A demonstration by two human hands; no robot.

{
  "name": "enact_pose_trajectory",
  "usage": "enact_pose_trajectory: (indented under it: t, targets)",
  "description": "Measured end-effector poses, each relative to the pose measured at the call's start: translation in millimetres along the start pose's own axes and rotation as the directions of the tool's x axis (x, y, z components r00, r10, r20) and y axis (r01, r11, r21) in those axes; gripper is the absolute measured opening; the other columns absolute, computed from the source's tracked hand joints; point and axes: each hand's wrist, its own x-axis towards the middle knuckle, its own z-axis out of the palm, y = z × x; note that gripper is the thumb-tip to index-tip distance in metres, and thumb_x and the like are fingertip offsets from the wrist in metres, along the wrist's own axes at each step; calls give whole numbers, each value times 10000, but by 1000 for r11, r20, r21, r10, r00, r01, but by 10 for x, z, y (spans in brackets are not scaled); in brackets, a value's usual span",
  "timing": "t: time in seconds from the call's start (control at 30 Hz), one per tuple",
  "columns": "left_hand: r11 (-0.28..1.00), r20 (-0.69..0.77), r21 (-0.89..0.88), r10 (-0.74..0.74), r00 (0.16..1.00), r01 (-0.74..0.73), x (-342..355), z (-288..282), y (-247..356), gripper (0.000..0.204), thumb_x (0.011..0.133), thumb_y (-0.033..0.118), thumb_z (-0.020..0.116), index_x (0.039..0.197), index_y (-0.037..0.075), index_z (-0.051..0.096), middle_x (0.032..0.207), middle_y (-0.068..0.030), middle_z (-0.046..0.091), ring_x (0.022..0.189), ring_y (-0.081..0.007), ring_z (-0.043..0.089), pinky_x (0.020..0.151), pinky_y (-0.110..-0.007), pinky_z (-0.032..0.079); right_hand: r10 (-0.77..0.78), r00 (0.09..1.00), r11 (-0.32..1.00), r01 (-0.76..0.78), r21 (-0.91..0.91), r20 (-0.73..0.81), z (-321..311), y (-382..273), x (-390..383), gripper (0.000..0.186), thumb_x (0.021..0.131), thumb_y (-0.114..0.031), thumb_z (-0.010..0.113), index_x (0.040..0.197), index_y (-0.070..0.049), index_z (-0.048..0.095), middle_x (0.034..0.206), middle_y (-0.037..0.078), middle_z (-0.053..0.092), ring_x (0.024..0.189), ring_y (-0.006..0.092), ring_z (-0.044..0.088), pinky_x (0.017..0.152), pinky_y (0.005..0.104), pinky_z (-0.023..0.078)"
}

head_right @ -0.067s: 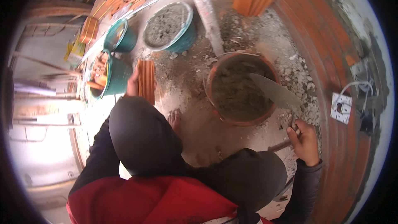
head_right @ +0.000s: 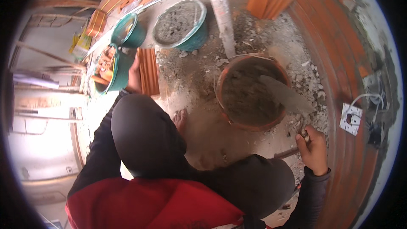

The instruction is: The person applies mortar to thin decorative bricks and attaches them to a wall using a trowel and a hammer.

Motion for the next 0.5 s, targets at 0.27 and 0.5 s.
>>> enact_pose_trajectory:
  t: [0.27, 0.5]
  targets:
    - [924, -178, -360, 65, 982, -126, 411, -167, 179, 628, 986, 635, 355, 1200, 68, 522, 1017, -161, 597, 887, -335, 594, 813, -509, 492, -104, 993, 969, 113, -218, 54, 96, -815, 450, 188, 922, -157, 634, 939, 19, 570, 682, 179, 517, 607, 341, 490, 590, 382, 398]
    - [858, -335, -494, -39, 942, -140, 576, -359, -163, 598, 990, 632, 295, 1128, 106, 542, 930, -136, 603, 836, -323, 589, 768, -528, 494, -254, 957, 859, 289, -422, 138, 711, -2052, 1288, 214, 928, -155, 624, 1031, 22, 563, 747, 232, 585, 725, 443, 582, 633, 462, 434]
